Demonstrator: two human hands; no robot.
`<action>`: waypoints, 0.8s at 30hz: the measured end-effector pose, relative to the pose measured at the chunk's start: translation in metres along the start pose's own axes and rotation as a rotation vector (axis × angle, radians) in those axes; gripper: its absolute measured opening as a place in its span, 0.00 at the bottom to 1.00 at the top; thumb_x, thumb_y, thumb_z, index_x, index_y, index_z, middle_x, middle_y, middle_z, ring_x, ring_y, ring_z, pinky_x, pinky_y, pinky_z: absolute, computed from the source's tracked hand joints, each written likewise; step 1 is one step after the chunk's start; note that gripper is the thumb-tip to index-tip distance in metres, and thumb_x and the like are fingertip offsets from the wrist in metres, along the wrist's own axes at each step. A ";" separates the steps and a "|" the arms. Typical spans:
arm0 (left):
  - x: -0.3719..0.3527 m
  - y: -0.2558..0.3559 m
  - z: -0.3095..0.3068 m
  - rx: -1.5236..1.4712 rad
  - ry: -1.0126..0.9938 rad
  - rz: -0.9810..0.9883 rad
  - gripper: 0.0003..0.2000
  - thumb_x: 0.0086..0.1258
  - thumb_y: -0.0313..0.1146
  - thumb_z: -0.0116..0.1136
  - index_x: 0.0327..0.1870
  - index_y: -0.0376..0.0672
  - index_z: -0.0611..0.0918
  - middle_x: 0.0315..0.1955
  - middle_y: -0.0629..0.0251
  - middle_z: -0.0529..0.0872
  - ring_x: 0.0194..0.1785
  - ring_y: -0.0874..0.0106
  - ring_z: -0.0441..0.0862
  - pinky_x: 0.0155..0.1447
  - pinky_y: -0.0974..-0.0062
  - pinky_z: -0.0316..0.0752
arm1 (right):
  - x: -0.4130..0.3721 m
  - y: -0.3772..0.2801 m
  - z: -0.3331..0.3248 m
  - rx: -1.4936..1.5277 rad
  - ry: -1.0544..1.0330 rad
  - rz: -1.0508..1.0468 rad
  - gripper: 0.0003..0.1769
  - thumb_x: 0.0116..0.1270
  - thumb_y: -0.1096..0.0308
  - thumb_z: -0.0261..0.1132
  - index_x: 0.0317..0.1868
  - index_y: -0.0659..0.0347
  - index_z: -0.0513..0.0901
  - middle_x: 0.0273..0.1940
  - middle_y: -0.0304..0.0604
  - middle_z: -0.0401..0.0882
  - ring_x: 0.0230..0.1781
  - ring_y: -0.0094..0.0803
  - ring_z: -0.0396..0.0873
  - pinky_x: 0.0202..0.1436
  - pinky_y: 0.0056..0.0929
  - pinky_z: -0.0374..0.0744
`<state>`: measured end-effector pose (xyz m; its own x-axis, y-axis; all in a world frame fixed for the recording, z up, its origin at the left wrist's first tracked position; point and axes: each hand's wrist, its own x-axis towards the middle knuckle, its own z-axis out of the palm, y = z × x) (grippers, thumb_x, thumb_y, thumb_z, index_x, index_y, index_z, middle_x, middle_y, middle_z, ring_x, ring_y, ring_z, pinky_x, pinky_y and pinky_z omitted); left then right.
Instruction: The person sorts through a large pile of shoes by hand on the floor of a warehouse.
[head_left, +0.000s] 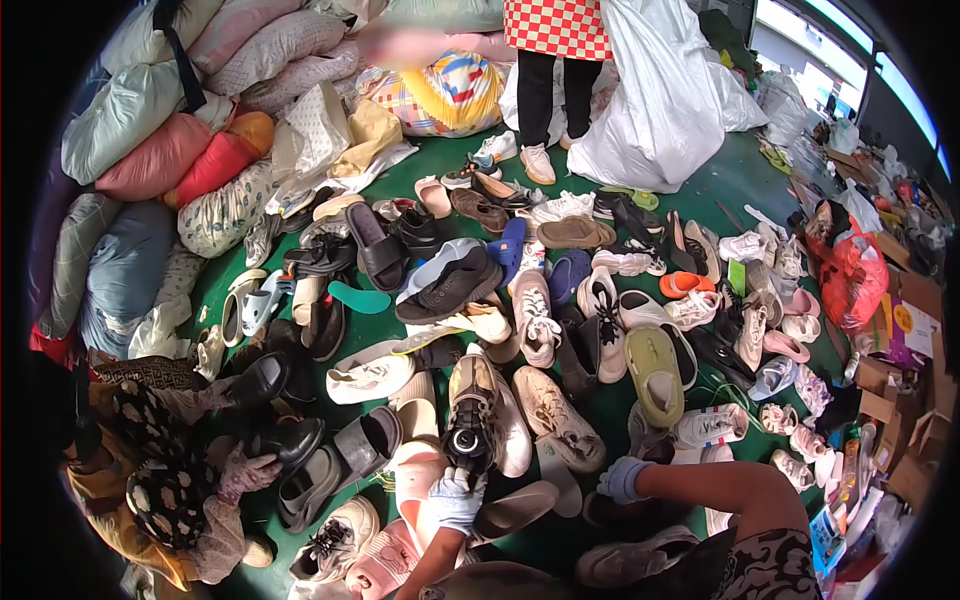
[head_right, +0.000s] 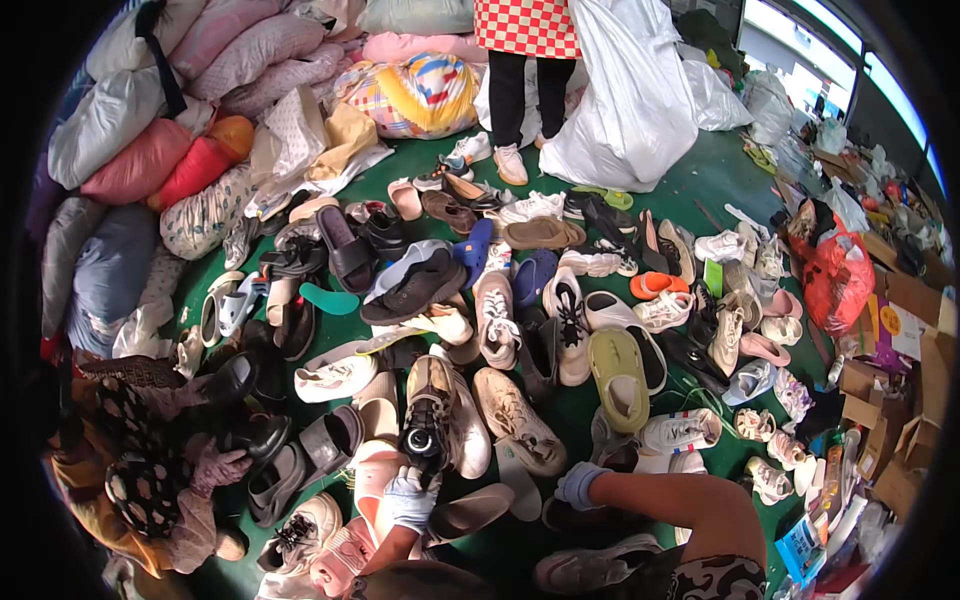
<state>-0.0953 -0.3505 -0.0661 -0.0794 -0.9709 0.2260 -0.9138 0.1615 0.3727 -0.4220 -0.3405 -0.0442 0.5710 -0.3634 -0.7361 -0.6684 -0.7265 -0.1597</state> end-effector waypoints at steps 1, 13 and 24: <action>0.000 -0.001 0.001 -0.003 -0.008 0.013 0.15 0.57 0.48 0.64 0.36 0.48 0.80 0.28 0.61 0.79 0.29 0.57 0.80 0.34 0.58 0.74 | 0.000 -0.001 -0.001 0.012 0.002 0.008 0.16 0.57 0.64 0.59 0.47 0.53 0.82 0.46 0.45 0.82 0.48 0.43 0.82 0.48 0.40 0.79; 0.024 0.005 -0.019 -0.358 0.170 -0.128 0.15 0.57 0.43 0.68 0.39 0.45 0.83 0.30 0.57 0.83 0.33 0.58 0.82 0.38 0.63 0.77 | -0.031 -0.005 0.011 0.068 0.030 0.048 0.18 0.63 0.60 0.54 0.50 0.54 0.80 0.49 0.45 0.81 0.49 0.45 0.81 0.50 0.42 0.78; 0.151 -0.035 -0.092 -0.178 0.447 0.087 0.14 0.50 0.35 0.72 0.35 0.44 0.82 0.27 0.60 0.82 0.28 0.60 0.81 0.34 0.66 0.75 | -0.038 -0.004 0.036 0.108 0.105 0.053 0.18 0.64 0.57 0.51 0.50 0.52 0.79 0.46 0.47 0.80 0.44 0.47 0.81 0.46 0.43 0.78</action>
<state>-0.0390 -0.4861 0.0375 0.0617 -0.7877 0.6130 -0.8258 0.3047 0.4746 -0.4589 -0.3028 -0.0393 0.5764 -0.4628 -0.6735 -0.7430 -0.6398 -0.1964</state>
